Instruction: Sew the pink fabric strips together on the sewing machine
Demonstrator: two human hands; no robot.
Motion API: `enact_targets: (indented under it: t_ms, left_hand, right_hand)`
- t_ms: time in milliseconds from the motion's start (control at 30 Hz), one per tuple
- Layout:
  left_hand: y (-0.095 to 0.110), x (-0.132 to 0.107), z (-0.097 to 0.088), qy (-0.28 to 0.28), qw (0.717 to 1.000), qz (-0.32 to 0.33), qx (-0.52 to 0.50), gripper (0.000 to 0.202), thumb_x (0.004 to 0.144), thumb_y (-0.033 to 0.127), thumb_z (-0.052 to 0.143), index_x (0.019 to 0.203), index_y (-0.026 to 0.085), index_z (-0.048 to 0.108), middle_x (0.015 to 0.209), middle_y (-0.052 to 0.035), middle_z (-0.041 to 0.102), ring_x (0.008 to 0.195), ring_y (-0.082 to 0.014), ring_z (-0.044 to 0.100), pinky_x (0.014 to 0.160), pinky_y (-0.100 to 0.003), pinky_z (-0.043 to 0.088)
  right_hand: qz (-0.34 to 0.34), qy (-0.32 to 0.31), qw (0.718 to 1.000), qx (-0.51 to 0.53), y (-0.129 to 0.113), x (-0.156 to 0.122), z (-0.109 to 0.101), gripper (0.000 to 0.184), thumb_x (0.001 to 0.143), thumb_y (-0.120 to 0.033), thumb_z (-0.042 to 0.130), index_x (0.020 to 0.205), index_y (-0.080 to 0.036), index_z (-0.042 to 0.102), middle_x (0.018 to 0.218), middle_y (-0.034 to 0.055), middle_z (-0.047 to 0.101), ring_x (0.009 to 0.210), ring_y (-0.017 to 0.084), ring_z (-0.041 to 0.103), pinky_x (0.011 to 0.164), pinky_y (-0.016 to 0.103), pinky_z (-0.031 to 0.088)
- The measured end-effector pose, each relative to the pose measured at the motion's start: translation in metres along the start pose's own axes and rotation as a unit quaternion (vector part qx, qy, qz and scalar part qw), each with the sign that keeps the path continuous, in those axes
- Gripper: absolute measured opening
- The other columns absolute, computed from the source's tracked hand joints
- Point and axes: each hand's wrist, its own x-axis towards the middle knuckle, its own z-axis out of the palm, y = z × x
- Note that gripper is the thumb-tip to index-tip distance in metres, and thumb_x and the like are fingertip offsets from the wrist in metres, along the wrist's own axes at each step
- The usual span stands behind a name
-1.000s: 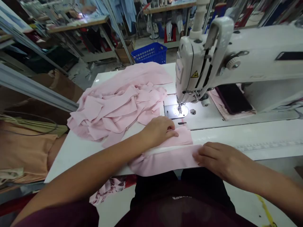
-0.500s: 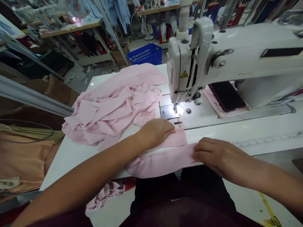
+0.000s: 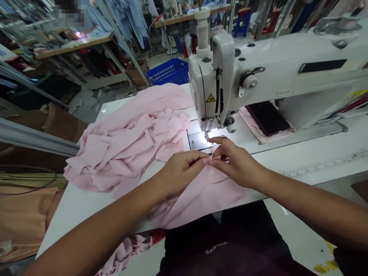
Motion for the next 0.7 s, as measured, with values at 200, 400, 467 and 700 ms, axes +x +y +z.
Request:
enact_targets:
  t_ms: [200,400,467,700]
  left_hand:
    - [0.004,0.001,-0.005,0.003,0.997,0.0,0.076,0.016,0.083,0.026,0.056,0.078,0.021,0.07,0.069,0.0048,0.066,0.065,-0.0102,0.057,0.062,-0.021,0.043]
    - [-0.001,0.004,-0.007,0.023,0.997,-0.026,0.071,0.013,0.081,0.026,0.06,0.088,0.021,0.07,0.074,0.004,0.068,0.067,-0.0108,0.06,0.065,-0.021,0.049]
    - [-0.003,0.004,-0.006,0.035,0.996,-0.029,0.077,0.016,0.08,0.025,0.061,0.093,0.022,0.068,0.072,0.0042,0.066,0.065,-0.0107,0.059,0.063,-0.022,0.049]
    - [0.0,0.005,-0.003,0.039,0.998,-0.03,0.033,0.023,0.08,0.04,0.063,0.09,0.019,0.068,0.075,0.0013,0.066,0.066,-0.0116,0.058,0.061,-0.023,0.049]
  right_hand:
    - [0.0,0.001,0.998,0.07,0.009,0.0,0.0,0.041,0.085,-0.033,0.063,0.122,-0.02,0.053,0.104,0.0075,0.06,0.097,0.021,0.058,0.078,0.036,0.05]
    - [0.025,-0.031,0.98,0.196,0.011,-0.002,0.003,0.052,0.085,-0.027,0.06,0.132,-0.019,0.041,0.08,-0.0013,0.056,0.073,0.015,0.057,0.062,0.028,0.047]
    - [0.038,-0.011,0.981,0.191,0.01,-0.002,0.004,0.047,0.084,-0.026,0.059,0.128,-0.019,0.044,0.073,-0.0038,0.052,0.068,0.014,0.055,0.058,0.027,0.044]
    - [0.05,0.024,0.979,0.197,0.01,-0.002,0.004,0.041,0.081,-0.028,0.063,0.118,-0.018,0.048,0.071,-0.0041,0.053,0.066,0.013,0.054,0.059,0.027,0.043]
